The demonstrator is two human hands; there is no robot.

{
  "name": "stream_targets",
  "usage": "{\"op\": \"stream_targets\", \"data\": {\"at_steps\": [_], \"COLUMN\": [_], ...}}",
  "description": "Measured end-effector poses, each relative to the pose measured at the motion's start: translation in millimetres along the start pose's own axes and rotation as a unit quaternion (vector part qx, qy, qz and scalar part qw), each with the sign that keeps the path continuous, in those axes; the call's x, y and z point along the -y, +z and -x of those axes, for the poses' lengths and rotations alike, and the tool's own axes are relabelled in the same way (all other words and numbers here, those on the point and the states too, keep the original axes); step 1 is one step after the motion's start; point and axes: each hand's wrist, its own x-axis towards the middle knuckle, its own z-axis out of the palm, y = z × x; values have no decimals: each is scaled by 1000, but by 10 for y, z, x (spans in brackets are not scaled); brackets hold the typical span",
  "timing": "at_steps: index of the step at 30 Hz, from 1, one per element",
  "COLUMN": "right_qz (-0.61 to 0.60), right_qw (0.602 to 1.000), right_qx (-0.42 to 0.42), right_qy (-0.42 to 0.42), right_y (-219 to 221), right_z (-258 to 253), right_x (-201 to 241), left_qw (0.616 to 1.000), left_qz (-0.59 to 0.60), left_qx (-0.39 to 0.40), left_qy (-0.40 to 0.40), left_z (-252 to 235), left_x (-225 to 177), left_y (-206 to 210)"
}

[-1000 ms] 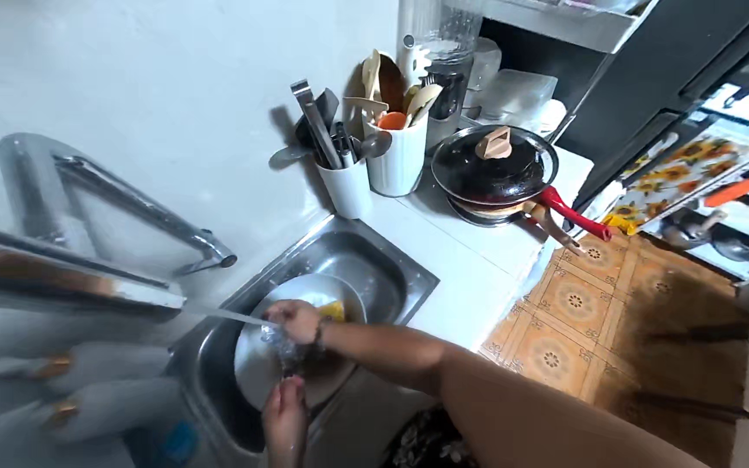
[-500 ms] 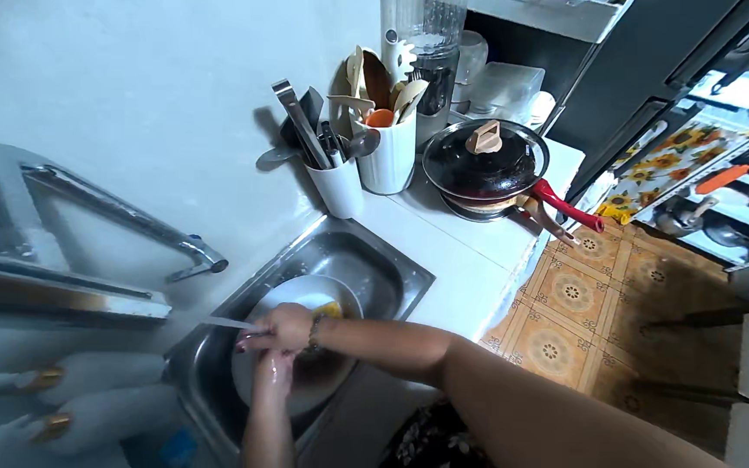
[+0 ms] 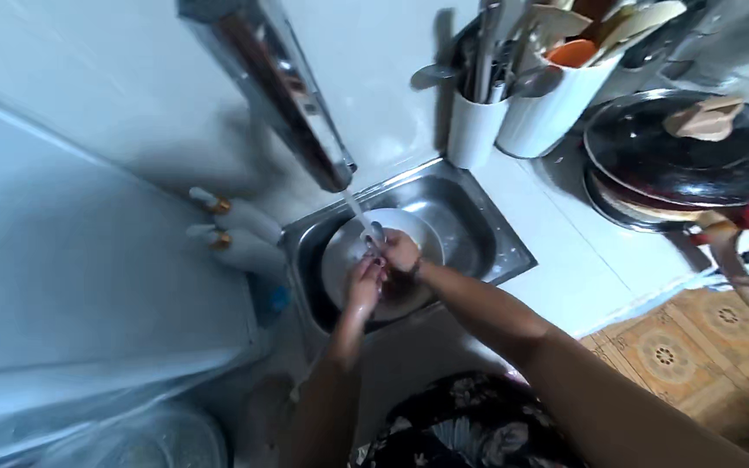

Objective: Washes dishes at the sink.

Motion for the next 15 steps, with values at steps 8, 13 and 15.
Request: {"op": "stream_targets", "data": {"at_steps": [8,13,15], "right_qz": [-31,-19,-11], "right_qw": [999,999,997], "right_qx": [29,28,47], "right_qy": [23,32,52], "right_y": [106,142,52], "right_z": [93,186,204], "right_x": [-176,-84,-7], "left_qw": [998,997,997], "left_qz": [-49,-60,-53], "left_qx": [-31,-39,-39], "left_qy": [-39,-41,-36], "left_z": [230,316,313], "left_x": [0,-148,-147], "left_y": [76,133,152]}}
